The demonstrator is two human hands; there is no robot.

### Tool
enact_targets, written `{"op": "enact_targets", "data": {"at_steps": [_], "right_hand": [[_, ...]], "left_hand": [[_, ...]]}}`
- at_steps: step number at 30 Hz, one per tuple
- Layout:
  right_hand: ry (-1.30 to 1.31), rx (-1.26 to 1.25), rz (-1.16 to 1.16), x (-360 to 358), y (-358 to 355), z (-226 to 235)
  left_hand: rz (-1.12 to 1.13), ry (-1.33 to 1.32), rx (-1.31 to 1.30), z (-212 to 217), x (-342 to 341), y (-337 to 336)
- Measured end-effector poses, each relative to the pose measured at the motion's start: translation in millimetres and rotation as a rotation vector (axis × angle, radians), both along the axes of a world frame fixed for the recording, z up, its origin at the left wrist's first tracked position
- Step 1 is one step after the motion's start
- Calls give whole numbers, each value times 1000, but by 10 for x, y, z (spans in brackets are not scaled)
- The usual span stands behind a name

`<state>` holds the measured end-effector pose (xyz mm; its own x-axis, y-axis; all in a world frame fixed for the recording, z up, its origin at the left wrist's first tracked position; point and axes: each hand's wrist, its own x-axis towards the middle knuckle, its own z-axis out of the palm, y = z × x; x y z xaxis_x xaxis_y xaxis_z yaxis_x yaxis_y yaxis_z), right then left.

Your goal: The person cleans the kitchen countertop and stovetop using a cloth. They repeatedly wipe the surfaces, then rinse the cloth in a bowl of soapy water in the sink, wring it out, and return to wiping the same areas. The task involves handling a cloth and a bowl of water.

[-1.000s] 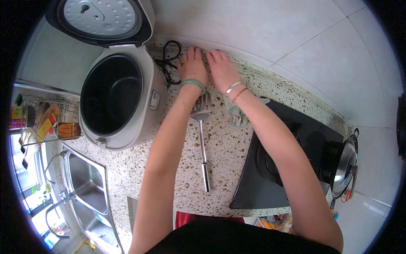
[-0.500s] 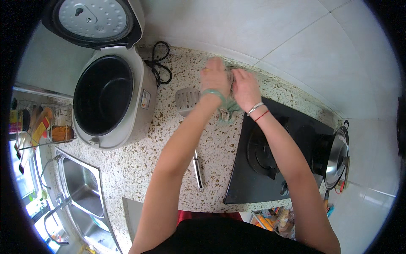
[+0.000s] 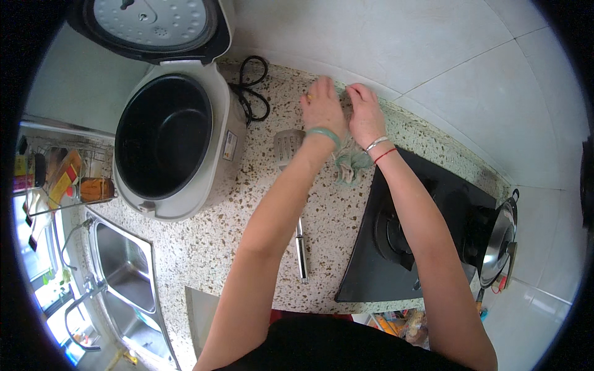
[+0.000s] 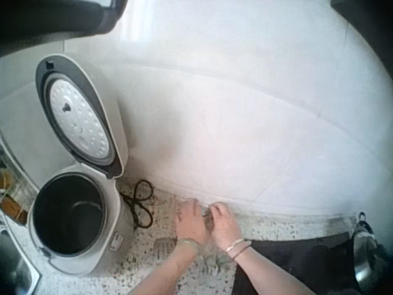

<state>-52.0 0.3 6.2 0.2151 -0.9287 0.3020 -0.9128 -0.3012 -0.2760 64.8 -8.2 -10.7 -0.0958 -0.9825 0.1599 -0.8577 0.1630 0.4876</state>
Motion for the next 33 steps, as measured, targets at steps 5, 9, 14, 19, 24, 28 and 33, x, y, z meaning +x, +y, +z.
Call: {"op": "enact_targets", "data": {"at_steps": [5, 9, 14, 19, 24, 28, 33], "right_hand": [[58, -18, 135, -229, 64, -27], [77, -40, 25, -70, 75, 54], [44, -46, -53, 81, 19, 39], [18, -19, -21, -62, -3, 26], [-83, -19, -48, -111, -10, -63], [-71, -46, -15, -34, -19, -16], [-51, -66, 20, -178, -27, -70]], "left_hand": [[-6, -165, 37, 105, 215, 7], [193, -219, 32, 5, 622, -211], [75, -210, -84, -71, 342, -58], [-50, -146, 21, 76, 188, -3], [119, -231, -59, -35, 666, -176], [93, -153, -61, -134, 281, -48], [-147, -138, 27, 64, 89, 68]]}}
